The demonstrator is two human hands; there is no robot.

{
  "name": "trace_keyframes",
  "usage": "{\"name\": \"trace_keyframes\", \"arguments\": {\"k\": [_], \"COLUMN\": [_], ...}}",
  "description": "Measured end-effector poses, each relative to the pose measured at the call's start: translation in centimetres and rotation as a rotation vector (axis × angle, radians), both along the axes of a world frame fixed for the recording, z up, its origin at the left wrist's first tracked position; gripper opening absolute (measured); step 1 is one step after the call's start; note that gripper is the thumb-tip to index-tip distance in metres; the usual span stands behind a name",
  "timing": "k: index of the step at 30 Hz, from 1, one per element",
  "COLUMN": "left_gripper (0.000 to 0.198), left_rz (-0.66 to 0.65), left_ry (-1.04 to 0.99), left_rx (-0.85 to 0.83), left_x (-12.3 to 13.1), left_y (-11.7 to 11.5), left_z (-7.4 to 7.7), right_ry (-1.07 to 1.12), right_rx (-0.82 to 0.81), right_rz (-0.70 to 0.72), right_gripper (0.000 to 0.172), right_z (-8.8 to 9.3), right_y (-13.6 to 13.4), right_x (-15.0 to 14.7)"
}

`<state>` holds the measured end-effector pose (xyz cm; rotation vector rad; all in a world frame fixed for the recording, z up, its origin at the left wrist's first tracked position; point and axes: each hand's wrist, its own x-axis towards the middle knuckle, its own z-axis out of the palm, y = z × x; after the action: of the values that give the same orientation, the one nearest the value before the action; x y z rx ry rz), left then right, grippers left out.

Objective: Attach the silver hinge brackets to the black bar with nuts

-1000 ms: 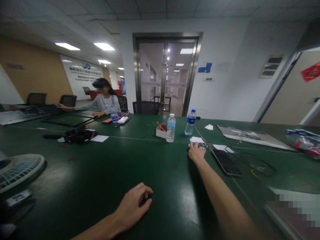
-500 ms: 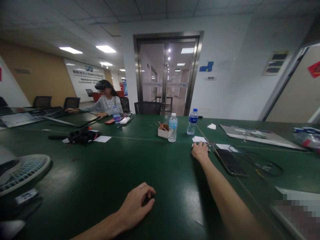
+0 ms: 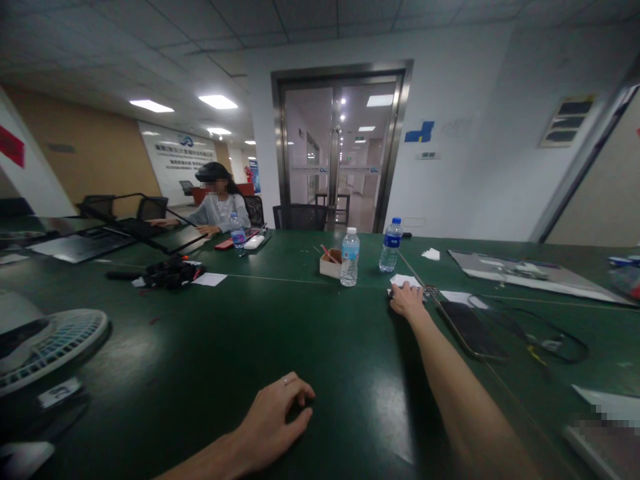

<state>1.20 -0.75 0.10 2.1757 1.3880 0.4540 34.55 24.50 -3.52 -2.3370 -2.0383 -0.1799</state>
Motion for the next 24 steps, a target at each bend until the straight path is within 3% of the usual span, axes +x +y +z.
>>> {"name": "trace_keyframes", "arguments": {"k": [24], "left_gripper": [0.017], "left_rz": [-0.034], "left_ry": [0.017], "left_rx": [0.019], "left_x": [0.0], "left_y": [0.2], "left_z": [-0.4], "right_ry": [0.023], "right_rx": [0.032], "right_rz": [0.007], "right_gripper": [0.044], "right_z": [-0.3], "right_y": [-0.4], "right_x": [0.6]}}
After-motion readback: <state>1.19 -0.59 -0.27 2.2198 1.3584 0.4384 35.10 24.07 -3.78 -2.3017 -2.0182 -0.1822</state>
